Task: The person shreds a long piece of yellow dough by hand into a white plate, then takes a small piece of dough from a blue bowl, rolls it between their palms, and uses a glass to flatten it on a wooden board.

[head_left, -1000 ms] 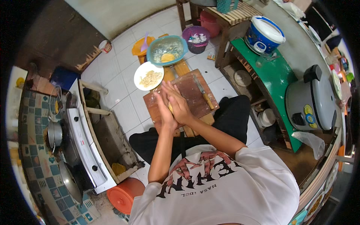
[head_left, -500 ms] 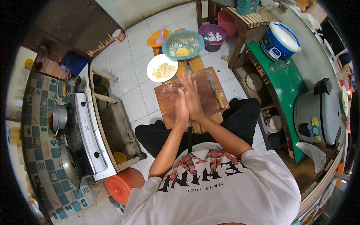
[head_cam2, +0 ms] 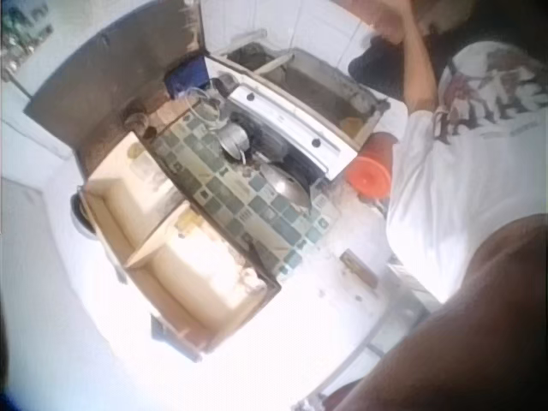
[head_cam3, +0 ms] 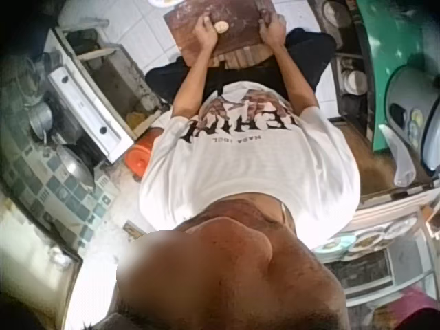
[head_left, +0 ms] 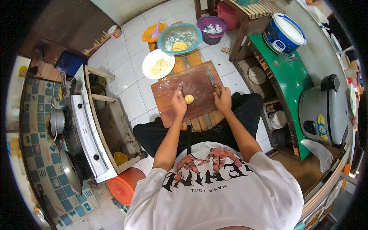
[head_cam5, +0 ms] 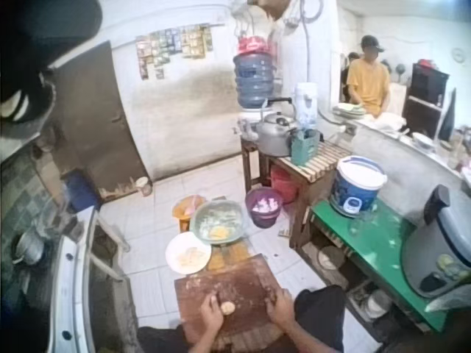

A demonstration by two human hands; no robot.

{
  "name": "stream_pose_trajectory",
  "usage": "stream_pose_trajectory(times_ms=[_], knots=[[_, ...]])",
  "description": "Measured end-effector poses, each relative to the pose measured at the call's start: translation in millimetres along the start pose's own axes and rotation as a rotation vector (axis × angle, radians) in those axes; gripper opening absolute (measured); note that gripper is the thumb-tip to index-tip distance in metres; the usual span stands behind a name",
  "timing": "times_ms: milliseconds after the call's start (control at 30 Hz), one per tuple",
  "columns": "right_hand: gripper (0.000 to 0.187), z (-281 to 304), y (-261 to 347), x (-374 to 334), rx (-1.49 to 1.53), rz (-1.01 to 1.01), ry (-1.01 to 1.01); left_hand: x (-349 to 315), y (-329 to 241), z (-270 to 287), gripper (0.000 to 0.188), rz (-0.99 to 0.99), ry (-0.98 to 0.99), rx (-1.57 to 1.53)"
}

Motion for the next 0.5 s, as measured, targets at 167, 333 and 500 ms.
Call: stream_pose_trajectory(times_ms=[167, 333, 500], knots=[[0.025, 24, -11, 7, 0.169, -0.047, -0.068, -12, 28, 17, 0.025, 0.229, -0.046, -0.066], [0.017, 68, -84, 27, 0.497, -0.248, -0.324, -15, 2, 7, 0.029, 0.072, 0.169, 0.24], [0.029, 155, -164, 81, 0.378, -0.262, -0.69, -28, -9, -32, 0.056, -0.07, 0.478, 0.553]])
Point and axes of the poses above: each hand's wrist, its own x-axis towards the middle knuckle, its own z-axis out of the back of the hand, y = z × x, the point moved 5 cm from there along x, towards the middle knuckle, and after that the axes turned 9 degrees about y, right-handed, at the moved point
